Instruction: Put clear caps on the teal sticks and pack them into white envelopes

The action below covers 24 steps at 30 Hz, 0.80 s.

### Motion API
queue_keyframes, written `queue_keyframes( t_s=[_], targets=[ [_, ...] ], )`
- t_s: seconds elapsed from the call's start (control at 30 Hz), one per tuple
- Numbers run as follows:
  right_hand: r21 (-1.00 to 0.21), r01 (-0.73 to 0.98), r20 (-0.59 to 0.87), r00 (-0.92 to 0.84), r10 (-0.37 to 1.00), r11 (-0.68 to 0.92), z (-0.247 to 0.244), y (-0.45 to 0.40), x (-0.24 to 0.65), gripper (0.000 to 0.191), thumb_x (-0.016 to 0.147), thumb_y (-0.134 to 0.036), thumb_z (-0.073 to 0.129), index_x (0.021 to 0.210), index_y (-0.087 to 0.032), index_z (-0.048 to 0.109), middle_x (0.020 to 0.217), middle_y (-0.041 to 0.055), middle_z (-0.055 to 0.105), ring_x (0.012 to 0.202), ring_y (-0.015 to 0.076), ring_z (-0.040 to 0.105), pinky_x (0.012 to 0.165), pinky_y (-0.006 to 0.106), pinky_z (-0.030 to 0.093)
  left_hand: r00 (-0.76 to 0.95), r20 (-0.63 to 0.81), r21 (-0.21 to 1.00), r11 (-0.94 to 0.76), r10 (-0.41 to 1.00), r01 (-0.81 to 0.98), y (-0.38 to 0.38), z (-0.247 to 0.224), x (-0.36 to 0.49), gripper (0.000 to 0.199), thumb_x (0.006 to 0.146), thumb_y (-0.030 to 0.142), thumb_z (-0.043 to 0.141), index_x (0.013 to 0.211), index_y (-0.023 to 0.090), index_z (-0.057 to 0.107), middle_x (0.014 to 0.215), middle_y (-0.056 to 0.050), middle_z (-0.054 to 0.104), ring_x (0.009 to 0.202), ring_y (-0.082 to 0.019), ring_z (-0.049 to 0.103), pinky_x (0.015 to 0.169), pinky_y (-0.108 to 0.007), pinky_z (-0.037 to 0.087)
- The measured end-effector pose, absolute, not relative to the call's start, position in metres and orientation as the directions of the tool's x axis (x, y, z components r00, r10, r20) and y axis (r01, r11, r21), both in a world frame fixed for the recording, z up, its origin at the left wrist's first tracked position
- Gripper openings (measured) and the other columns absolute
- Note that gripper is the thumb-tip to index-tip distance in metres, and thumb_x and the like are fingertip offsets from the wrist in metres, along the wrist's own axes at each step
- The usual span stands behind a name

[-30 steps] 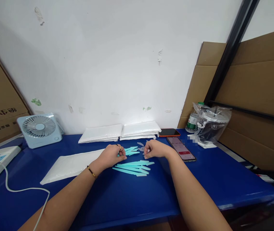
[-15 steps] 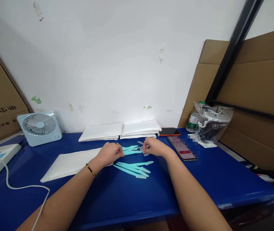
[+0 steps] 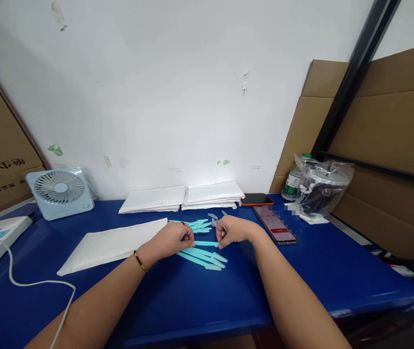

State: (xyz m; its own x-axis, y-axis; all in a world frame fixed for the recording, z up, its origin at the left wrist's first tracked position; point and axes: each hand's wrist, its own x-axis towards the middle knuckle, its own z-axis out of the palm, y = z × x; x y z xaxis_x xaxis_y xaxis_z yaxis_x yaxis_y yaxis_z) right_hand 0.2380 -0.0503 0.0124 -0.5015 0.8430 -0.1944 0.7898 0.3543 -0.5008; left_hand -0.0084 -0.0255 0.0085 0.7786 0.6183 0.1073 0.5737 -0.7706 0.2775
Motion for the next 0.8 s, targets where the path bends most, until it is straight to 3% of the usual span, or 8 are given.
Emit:
queue_keyframes(
  t_s=[0.23,0.57,0.8],
  targets=[
    [-0.511,0.794,0.094,-0.331,0.939,0.331,0.019,-0.049,0.237,0.017,0.067,-0.033,0.068,0.072,-0.017,0.066,0.078,0.0026,0.062,0.068,0.0139,0.055,0.058,0.022,0.039,0.657,0.24,0.189,-0.698,0.715,0.691,-0.016,0.014,-0.01,0.015,0.08,0.033,0.056,0.075,0.023,0.066,0.083,0.001,0.067,0.078,-0.017,0.058,0.072,-0.029,0.033],
    [-0.524,0.779,0.128,-0.329,0.936,0.345,0.008,-0.041,0.244,0.013,0.067,-0.028,0.067,0.069,-0.016,0.065,0.076,0.0016,0.06,0.065,0.0124,0.054,0.057,0.022,0.039,0.602,0.265,0.147,-0.649,0.753,0.747,-0.005,0.009,-0.015,0.015,0.08,0.033,0.056,0.074,0.024,0.067,0.082,-0.001,0.067,0.086,-0.019,0.057,0.077,-0.032,0.032],
    [-0.448,0.851,0.173,-0.217,0.961,0.273,0.002,-0.034,0.256,0.014,0.067,-0.031,0.067,0.071,-0.017,0.069,0.076,0.0031,0.062,0.067,0.0143,0.054,0.057,0.023,0.037,0.573,0.264,0.234,-0.628,0.776,0.742,0.0,0.015,-0.027,0.021,0.073,0.041,0.062,0.086,0.025,0.067,0.09,-0.001,0.066,0.088,-0.02,0.057,0.079,-0.031,0.035]
  ],
)
